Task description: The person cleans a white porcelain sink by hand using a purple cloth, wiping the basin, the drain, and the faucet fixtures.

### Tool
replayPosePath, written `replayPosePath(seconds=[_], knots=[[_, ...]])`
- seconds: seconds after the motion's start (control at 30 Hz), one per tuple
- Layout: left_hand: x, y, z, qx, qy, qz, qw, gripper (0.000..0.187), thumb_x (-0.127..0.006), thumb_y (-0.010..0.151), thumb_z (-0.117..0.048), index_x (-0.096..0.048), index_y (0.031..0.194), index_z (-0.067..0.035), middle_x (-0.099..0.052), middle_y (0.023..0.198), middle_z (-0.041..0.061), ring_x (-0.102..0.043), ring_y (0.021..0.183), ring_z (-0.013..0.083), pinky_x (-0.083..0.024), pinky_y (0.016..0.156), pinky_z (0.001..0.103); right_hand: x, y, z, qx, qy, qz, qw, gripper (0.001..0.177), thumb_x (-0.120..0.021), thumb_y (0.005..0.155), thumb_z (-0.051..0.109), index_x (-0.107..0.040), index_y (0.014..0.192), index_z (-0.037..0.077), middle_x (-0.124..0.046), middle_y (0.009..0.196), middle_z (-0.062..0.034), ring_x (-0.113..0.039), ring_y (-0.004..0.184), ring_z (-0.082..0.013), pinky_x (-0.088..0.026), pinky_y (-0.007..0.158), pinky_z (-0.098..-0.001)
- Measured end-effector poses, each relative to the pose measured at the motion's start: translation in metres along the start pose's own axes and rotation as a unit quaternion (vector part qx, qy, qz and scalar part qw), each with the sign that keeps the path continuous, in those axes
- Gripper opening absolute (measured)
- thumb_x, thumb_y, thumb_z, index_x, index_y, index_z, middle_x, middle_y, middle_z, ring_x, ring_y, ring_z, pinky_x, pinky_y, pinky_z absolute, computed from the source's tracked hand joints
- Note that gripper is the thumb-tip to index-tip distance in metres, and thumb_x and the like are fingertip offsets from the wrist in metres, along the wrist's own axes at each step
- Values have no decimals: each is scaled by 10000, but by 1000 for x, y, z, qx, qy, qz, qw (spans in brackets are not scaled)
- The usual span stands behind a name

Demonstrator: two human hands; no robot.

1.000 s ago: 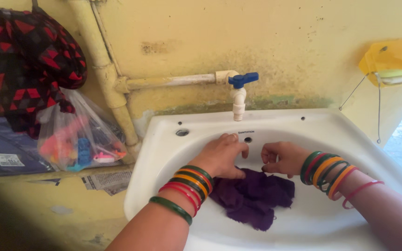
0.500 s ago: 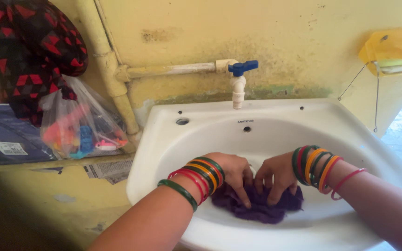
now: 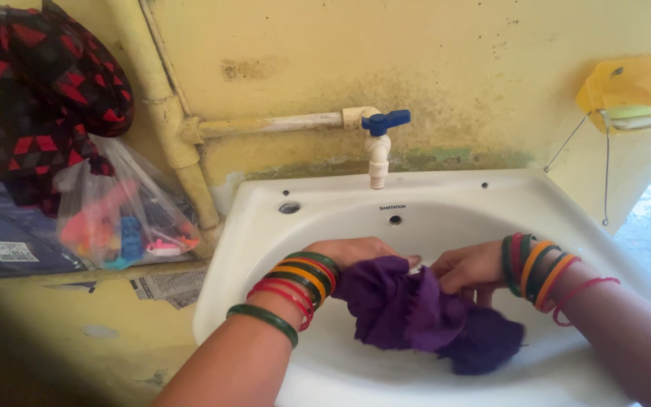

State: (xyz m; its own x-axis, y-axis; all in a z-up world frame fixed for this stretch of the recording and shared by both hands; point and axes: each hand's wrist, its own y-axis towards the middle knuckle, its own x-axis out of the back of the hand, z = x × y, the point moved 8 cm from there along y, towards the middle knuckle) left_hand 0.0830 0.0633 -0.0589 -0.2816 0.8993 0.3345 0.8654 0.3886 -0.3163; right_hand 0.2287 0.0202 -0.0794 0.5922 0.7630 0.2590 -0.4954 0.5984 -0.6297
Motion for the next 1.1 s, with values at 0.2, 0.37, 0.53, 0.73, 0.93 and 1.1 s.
replayPosePath(seconds=[0.2,0.37,0.53,0.73,0.93,1.1], knots=[[32,-21,-20,25,292,-296,909,347,-713,860,-430,-773,983,-111,-790,881,95,-755,842,256,-585,784,393,36,6,-2,-40,-192,-226,954,310,-644,870,205,-675,1172,142,-747,1005,-19,-721,806,-157,-626,668,-326],[12,-5,-20,14,349,-200,915,524,-797,724,-544,-817,973,-84,-800,949,122,-770,923,278,-600,860,393,27,9,24,124,-292,-233,919,291,-738,852,255,-763,1080,77,-761,903,-65,-689,787,-143,-571,728,-300],[-20,0,-7,103,412,-59,903,745,-787,665,-600,-731,1243,-133,-750,1207,135,-713,1094,314,-562,941,414,-10,18,24,55,-327,-138,933,630,-827,735,367,-669,1297,130,-703,1069,-38,-639,959,-151,-533,888,-301],[-9,-22,-16,160,280,-53,945,556,-859,715,-386,-713,1143,-62,-744,1109,142,-763,871,332,-637,722,445,-33,4,42,33,-337,-123,933,998,-858,616,452,-424,1471,176,-636,1246,-109,-651,1126,-239,-532,989,-333],[47,-55,-27,115,243,-261,927,171,-690,899,-155,-736,1034,-60,-742,906,91,-742,787,264,-631,647,426,-61,13,53,23,-464,-148,873,972,-707,786,666,-335,1596,280,-444,1471,-218,-542,1281,-410,-426,1111,-427],[47,-48,-43,16,357,-270,894,115,-711,837,-123,-781,926,-104,-787,841,74,-768,811,208,-598,741,355,-84,4,68,91,-388,-86,913,714,-666,844,619,-546,1426,224,-578,1340,-140,-605,1196,-313,-472,1030,-401]])
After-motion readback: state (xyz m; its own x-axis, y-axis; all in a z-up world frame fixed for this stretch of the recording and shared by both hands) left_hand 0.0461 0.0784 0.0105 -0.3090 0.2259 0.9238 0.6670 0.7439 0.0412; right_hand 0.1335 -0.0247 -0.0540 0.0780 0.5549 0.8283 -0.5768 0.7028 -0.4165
